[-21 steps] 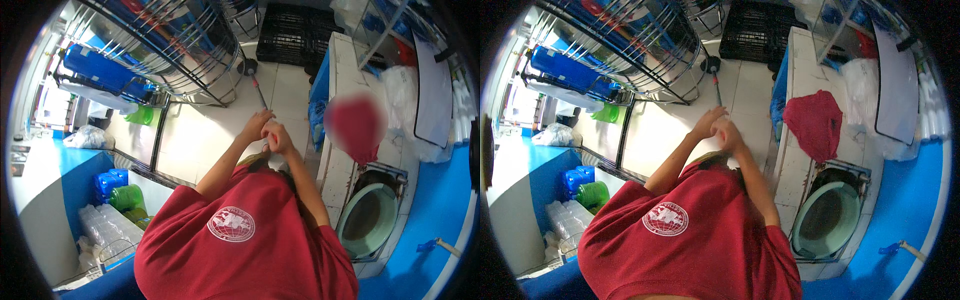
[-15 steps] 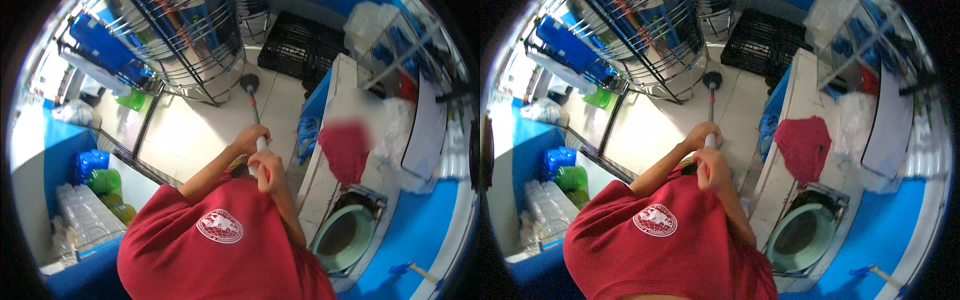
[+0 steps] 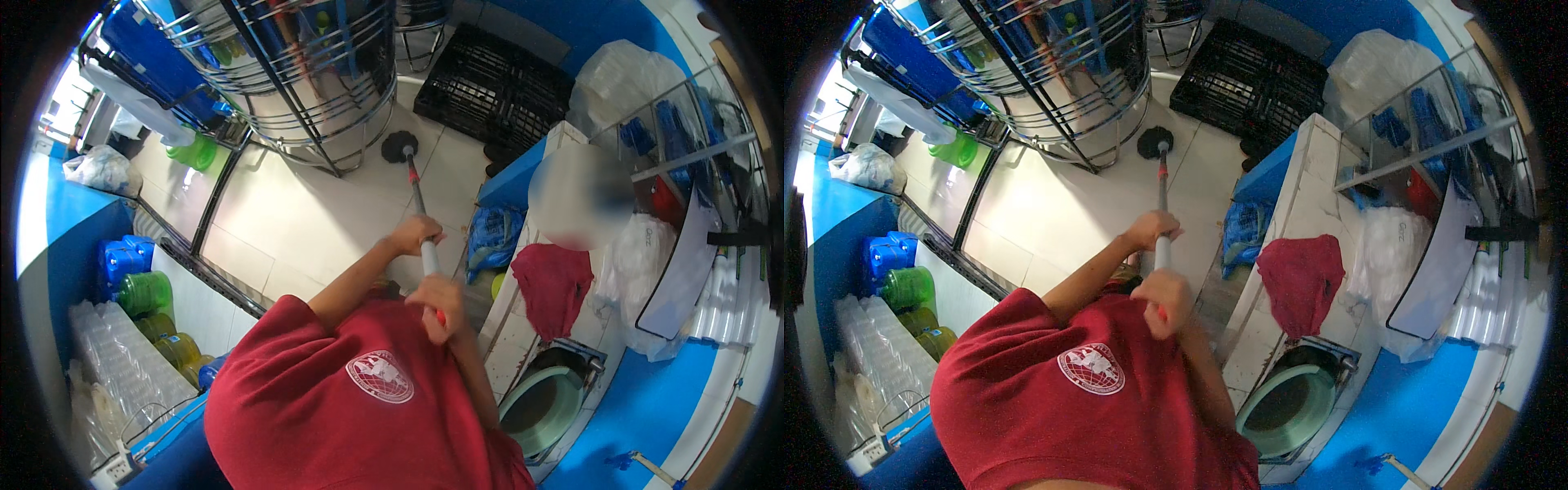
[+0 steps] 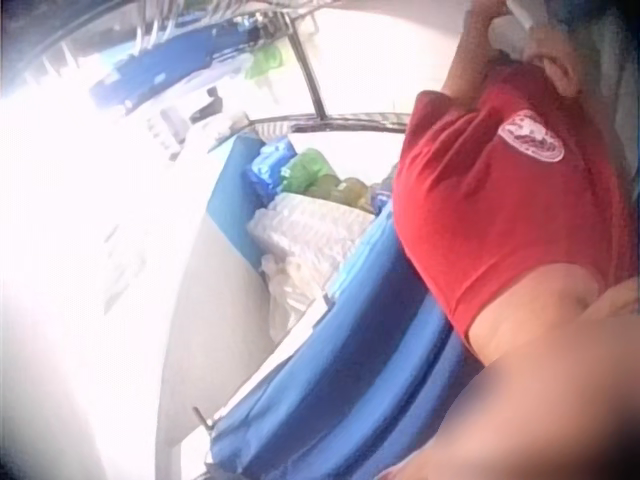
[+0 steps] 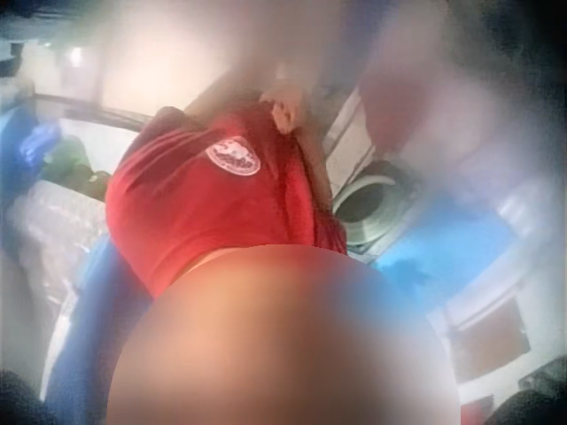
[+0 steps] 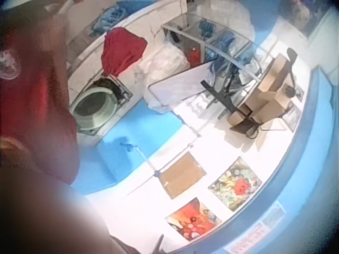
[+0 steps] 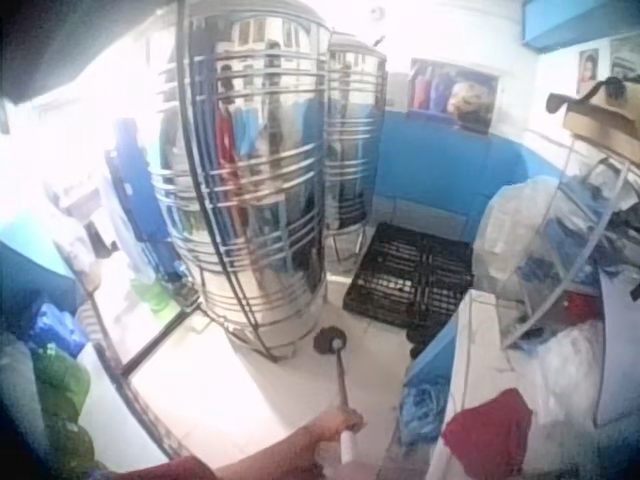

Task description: The person mops a tiled floor in a small room using a long-handled mop. They move the mop back and forth across the floor, navigating around stacked water bottles, a metal rack, and a washing machine.

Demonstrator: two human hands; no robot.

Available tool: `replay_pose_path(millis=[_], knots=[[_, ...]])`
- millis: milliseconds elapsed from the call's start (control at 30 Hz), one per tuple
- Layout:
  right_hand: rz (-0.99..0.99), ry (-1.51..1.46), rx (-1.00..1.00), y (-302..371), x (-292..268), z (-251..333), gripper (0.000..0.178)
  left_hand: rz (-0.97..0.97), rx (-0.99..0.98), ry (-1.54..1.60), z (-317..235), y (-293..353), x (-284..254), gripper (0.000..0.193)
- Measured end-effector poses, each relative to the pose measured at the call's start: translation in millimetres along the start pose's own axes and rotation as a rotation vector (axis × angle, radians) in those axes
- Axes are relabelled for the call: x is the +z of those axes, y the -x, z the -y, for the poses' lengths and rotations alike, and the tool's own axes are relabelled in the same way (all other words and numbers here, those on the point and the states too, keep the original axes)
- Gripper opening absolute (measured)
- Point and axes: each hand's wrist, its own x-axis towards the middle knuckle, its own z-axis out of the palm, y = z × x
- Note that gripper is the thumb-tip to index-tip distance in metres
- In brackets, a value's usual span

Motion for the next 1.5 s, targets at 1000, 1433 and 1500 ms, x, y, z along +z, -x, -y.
replay_pose_path(millis=[1000, 1433, 1500], knots=[[0.067, -0.166, -0.298, -241.6, -62.3, 30.5, 0.019, -0.089, 0.412, 0.262, 22.0, -130.4, -181.4, 0.021], [-0.027, -0.120, -0.243, -293.4, -96.1, -147.1, 0.023, -0.192, 0.041, -0.036, 153.6, -217.4, -157.6, 0.019], [-0.137, -0.121, -0.283, -299.5, -105.0, -169.6, 0.023, -0.173, -0.009, -0.053, 163.3, -235.5, -157.5, 0.018]])
